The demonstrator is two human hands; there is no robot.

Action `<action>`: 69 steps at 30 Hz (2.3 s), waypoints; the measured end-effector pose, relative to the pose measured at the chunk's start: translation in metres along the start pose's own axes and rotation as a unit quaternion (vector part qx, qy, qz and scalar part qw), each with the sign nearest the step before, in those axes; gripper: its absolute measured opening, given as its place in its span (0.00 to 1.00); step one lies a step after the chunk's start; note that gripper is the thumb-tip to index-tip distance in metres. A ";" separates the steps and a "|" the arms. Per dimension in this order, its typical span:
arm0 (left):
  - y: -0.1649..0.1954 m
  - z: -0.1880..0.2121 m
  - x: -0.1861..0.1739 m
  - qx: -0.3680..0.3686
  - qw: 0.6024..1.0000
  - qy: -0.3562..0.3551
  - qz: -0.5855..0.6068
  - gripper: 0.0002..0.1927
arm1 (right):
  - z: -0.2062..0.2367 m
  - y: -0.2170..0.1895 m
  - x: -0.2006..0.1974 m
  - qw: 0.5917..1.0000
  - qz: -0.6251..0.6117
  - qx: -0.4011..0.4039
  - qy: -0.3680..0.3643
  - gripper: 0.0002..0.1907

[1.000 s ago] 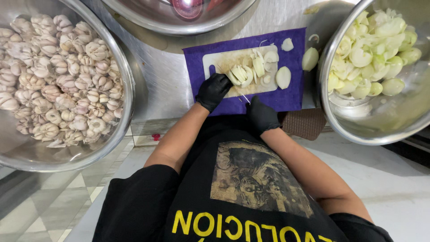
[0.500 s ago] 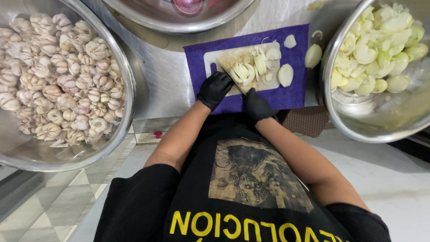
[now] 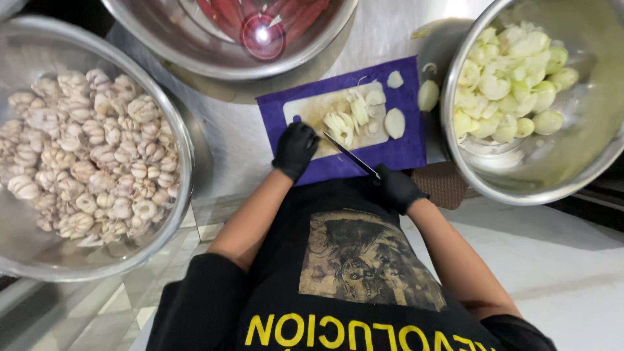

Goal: The person slices peeled onions on a small cutting board with a knife, cutting each onion into slices and transferring the cut slices into a large metal bowl beside the board, repeating with more onions from the workspace.

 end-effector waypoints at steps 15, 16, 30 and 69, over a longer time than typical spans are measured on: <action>-0.047 -0.023 -0.028 -0.347 0.917 -0.108 -0.167 0.24 | -0.075 0.006 -0.080 0.926 0.003 0.014 0.377 0.29; -0.048 -0.025 -0.032 -0.351 0.917 -0.098 -0.159 0.24 | -0.076 0.004 -0.080 0.926 0.007 0.005 0.379 0.28; -0.069 -0.020 0.019 -0.340 0.773 -0.011 0.536 0.16 | -0.079 0.012 -0.082 0.931 -0.060 0.047 0.358 0.29; 0.241 -0.177 0.069 0.206 0.940 -0.084 0.258 0.21 | -0.069 -0.041 -0.089 0.909 -0.046 -0.075 0.407 0.35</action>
Point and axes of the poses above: each hand's wrist, its own z-axis away from the middle knuckle, its own x-axis out of the palm, y = z × x, the point moved 7 cm from there along -z, towards the middle knuckle, and after that the axes turned 6 degrees about -x, right-handed, at the moved point
